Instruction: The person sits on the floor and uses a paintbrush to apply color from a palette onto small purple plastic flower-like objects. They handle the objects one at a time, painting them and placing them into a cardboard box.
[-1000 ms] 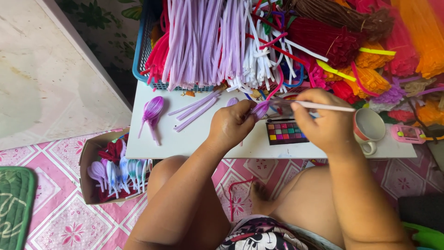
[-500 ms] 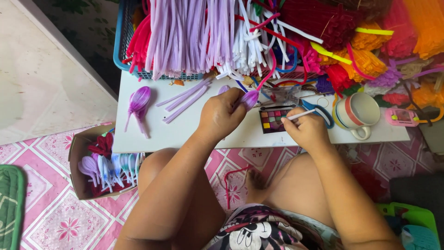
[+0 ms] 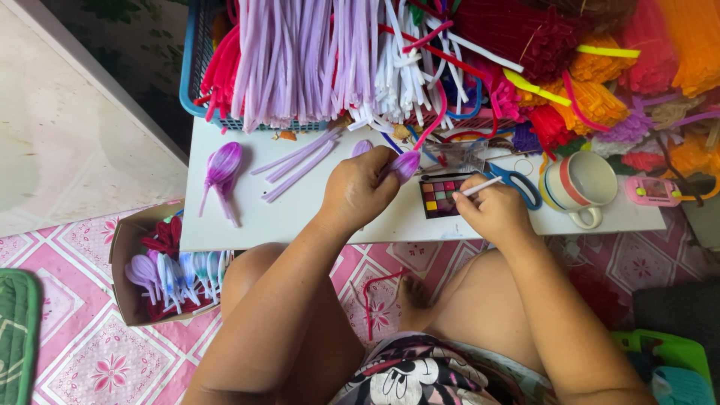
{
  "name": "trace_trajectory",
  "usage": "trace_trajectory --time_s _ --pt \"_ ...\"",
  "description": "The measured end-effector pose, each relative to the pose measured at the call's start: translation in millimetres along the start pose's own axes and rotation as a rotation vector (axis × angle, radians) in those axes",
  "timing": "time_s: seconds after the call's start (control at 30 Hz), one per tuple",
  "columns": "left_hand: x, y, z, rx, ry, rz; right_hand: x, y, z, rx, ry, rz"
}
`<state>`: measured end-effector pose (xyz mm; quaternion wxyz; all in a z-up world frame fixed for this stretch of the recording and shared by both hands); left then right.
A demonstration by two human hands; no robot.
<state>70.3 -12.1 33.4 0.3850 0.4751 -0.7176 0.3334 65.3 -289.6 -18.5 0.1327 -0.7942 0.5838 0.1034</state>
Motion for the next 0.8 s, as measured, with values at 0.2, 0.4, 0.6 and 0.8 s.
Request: trace_trajectory --time_s 0.2,0.4,0.6,0.8 --pt "3.6 0.3 -0.5 0.001 0.041 0.015 -19.5 -6.0 -37.8 0.064 -0.085 0.028" --pt "14.6 4.4 -5.1 0.007 0.021 0.046 -114.4 -14.8 -116.9 0.248 -0.182 -0.308" --pt "7.1 1.0 -2.3 0.021 0.001 0.066 -157.7 -27.5 -120.1 0.257 -0.057 -0.482" --pt "6.5 0.1 -2.8 0.002 0.039 0.052 -170.8 -19.9 -127.1 0.243 -0.057 -0.507"
Point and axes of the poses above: each hand's wrist, its own y-axis away from the middle knuckle, its own z-axis out of the palm, x = y × z, the point moved 8 cm from there along -y, towards the middle knuckle, and after that the axes turned 14 degrees about -x, right-handed, at the moved point
